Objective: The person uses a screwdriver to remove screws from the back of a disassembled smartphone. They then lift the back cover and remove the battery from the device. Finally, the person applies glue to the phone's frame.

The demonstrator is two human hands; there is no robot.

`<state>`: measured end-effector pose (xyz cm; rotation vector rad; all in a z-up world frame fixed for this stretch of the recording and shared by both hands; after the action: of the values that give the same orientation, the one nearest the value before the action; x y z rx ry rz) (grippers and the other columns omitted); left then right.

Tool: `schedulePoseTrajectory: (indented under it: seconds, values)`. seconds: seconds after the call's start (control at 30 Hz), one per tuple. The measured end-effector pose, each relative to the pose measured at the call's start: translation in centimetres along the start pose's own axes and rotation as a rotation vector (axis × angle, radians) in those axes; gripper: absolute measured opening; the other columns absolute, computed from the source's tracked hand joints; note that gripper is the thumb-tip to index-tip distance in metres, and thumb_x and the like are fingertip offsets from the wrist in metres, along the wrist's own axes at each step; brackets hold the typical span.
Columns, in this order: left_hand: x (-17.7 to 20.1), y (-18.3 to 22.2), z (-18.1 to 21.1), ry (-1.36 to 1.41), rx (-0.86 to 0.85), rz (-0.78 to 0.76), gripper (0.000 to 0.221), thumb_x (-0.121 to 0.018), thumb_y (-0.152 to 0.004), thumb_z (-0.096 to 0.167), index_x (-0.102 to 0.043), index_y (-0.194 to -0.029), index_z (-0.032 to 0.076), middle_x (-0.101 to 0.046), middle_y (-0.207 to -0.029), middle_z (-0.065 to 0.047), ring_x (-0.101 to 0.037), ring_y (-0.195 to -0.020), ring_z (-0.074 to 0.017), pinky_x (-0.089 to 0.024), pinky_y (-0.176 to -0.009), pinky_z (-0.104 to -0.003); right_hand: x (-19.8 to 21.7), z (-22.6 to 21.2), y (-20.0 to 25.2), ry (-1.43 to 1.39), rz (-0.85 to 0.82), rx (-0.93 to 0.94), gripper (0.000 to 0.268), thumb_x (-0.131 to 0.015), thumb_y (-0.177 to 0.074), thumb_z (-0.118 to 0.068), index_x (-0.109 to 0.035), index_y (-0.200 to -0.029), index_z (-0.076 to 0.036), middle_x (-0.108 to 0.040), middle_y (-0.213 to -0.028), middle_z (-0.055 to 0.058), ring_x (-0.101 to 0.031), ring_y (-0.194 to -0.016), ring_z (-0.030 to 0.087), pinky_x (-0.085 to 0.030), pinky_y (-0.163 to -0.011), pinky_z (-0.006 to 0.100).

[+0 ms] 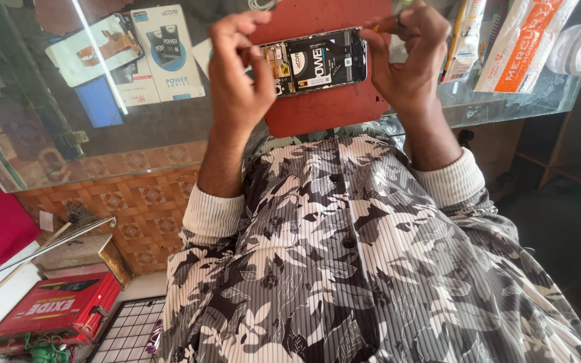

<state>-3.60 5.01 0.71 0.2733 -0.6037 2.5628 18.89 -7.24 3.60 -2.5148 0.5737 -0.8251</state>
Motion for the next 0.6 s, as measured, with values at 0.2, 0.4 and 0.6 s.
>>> schedulePoseTrajectory:
  seconds: [0.2,0.4,0.6]
  values:
    - [3.8,1.8,-1.3,-0.02,0.102,0.123,0.032,-0.051,-0.098,-0.016,-0.045,-0.122,0.004,-0.072,-0.127,-0.009,-0.045,-0.063,-0.0053,-0.035,-0.055,-0.022,-0.3,0.3,0.5,-0.014,-0.029,0.052,0.046,-0.069,-0.105,0.01,-0.03,-0.127,-0.002,-0.056,-0.113,0.018,-0.071,-0.1,0.032,-0.06,-0.083,0.037]
    - [5.2,2.6,-1.3,-0.097,0.089,0.125,0.027,-0.05,-0.097,-0.017,-0.052,-0.118,0.0,-0.072,-0.122,-0.009,-0.045,-0.064,-0.0048,-0.033,-0.051,-0.022,-0.1,1.2,1.4,0.0,-0.033,-0.006,0.049,-0.071,-0.106,0.008,-0.031,-0.132,-0.004,-0.05,-0.113,0.019,-0.065,-0.104,0.026,-0.055,-0.087,0.036]
    - [7.0,2.4,-0.1,-0.277,0.082,0.143,0.023,-0.053,-0.097,-0.017,-0.06,-0.111,-0.001,-0.071,-0.115,-0.008,-0.043,-0.063,-0.0073,-0.032,-0.055,-0.026,-0.1,0.5,1.5,0.213,0.028,0.089,0.067,-0.088,-0.099,0.002,-0.03,-0.131,-0.004,-0.051,-0.112,0.016,-0.062,-0.099,0.024,-0.054,-0.081,0.038]
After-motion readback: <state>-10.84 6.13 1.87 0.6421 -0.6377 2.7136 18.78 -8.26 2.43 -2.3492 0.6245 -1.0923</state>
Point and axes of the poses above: each hand's wrist, its own y-axis away from the middle knuckle, its own x-axis out of the back of the hand, z = x × y, the point moved 4 cm from there along -y, towards the middle knuckle
